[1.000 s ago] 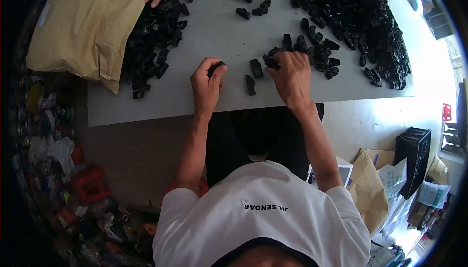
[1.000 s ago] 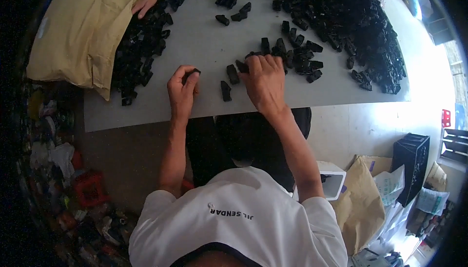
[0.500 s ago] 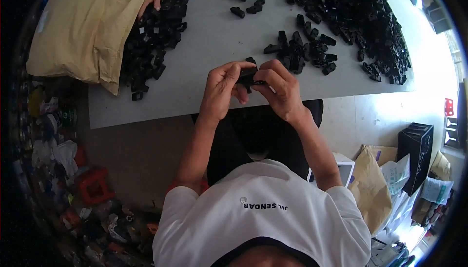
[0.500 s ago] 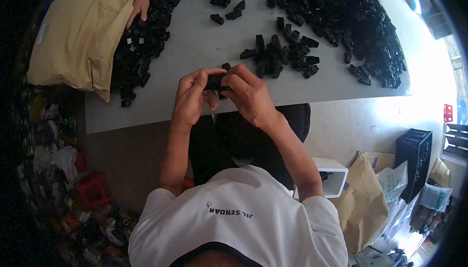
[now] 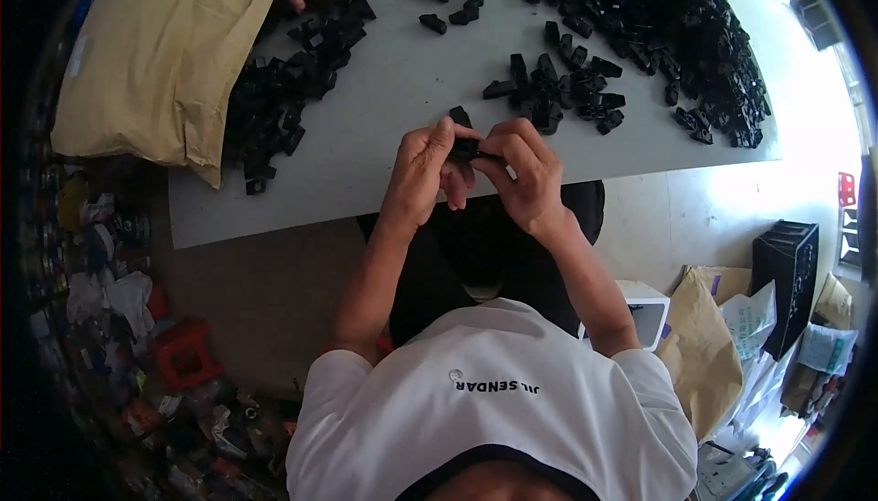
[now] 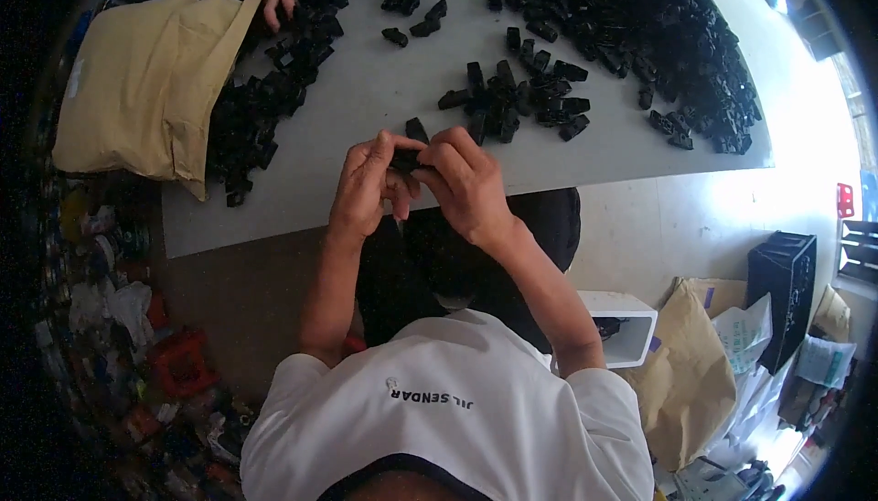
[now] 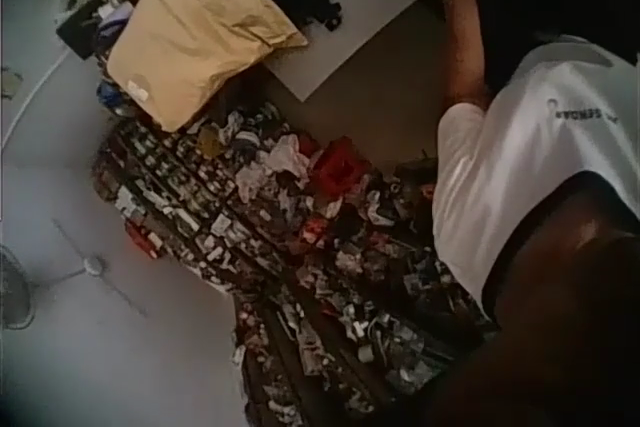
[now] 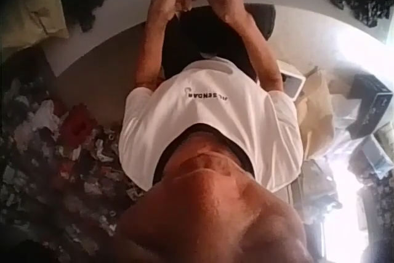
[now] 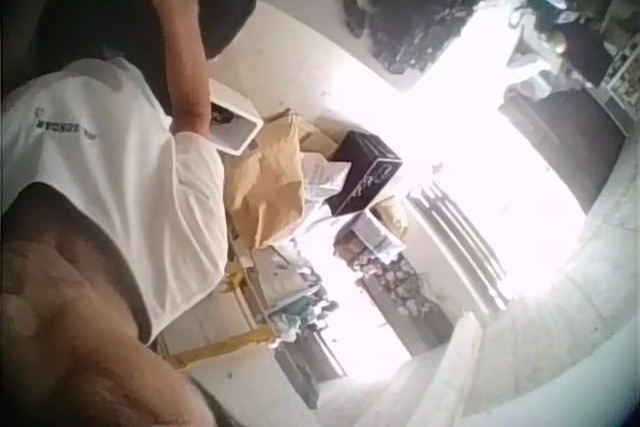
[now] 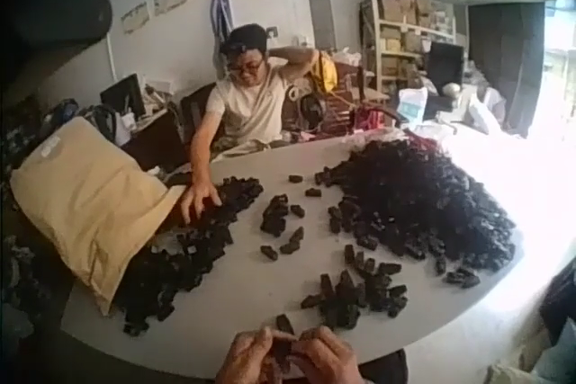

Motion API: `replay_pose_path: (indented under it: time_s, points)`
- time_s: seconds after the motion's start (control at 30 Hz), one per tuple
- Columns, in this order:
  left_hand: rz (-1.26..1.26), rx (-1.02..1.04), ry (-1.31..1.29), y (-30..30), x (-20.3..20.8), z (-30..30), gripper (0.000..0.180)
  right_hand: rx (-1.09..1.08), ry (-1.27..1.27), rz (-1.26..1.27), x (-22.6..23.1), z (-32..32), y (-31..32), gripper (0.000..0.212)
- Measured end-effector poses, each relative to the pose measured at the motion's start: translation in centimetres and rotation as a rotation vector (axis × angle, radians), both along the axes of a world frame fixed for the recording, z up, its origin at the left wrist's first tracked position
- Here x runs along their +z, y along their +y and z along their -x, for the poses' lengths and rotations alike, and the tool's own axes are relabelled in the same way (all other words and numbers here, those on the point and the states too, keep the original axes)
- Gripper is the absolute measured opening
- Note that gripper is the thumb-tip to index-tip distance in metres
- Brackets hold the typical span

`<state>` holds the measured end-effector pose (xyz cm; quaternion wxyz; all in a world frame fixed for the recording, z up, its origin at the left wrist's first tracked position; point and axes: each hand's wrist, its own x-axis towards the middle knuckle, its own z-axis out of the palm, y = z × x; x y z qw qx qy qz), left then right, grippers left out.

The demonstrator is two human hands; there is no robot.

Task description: The person assembles small black plastic components by hand, pours more parts onto the table from an envelope, and fits additional components together.

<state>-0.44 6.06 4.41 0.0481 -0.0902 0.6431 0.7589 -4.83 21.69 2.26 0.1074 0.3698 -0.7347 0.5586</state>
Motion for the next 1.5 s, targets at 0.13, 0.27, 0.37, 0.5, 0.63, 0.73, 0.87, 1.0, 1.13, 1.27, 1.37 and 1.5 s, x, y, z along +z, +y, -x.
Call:
replay_pose_path:
  time_s: [0.13,0.27,0.37,0.5,0.63,0.73,0.87,1.0,1.13,1.27,1.37,1.5]
  points:
    - [-0.011,-0.050,0.017,-0.2,-0.2,0.0,0.057,-0.012,-0.128,0.113,-0.3,-0.4,0.0,0.024]
    - [0.073,-0.078,-0.029,-0.1,0.3,0.0,0.057,-0.101,0.114,-0.041,-0.8,-0.8,0.1,0.020]
    - [0.069,-0.087,-0.030,0.4,1.2,-0.4,0.047,-0.011,0.154,-0.050,-0.9,-0.6,0.4,0.019]
    - [0.182,-0.074,0.019,0.8,0.7,-1.6,0.031,0.052,-0.006,0.056,0.1,-1.7,0.9,0.019]
    - [0.048,0.007,0.055,1.5,0.8,-3.8,0.016,0.118,-0.523,-0.010,0.1,-3.4,2.4,0.027]
    - [0.008,0.021,0.032,2.2,0.0,-5.6,0.017,0.292,-0.966,0.006,-0.1,-4.5,3.4,0.030]
    - [0.280,-0.048,-0.015,1.1,0.3,-6.3,0.028,0.307,-0.508,-0.182,-1.9,-4.5,4.1,0.024]
    - [1.013,0.114,0.169,-1.0,0.1,-4.8,0.047,-0.045,-0.003,-0.417,0.1,-1.7,5.1,0.028]
    - [1.189,0.053,0.363,-0.6,-1.3,-2.4,0.046,-0.237,0.365,-0.639,1.3,3.1,3.9,0.032]
    - [1.200,-0.078,0.457,-1.3,-3.0,-0.7,0.035,-0.145,0.407,-0.672,-0.1,5.4,3.0,0.038]
    - [1.120,0.011,0.476,-1.5,-4.0,-0.3,0.032,-0.113,0.379,-0.633,-0.6,6.0,3.0,0.037]
    - [0.965,0.192,0.466,-1.3,-4.2,-0.4,0.026,-0.173,0.365,-0.446,0.1,5.5,2.3,0.035]
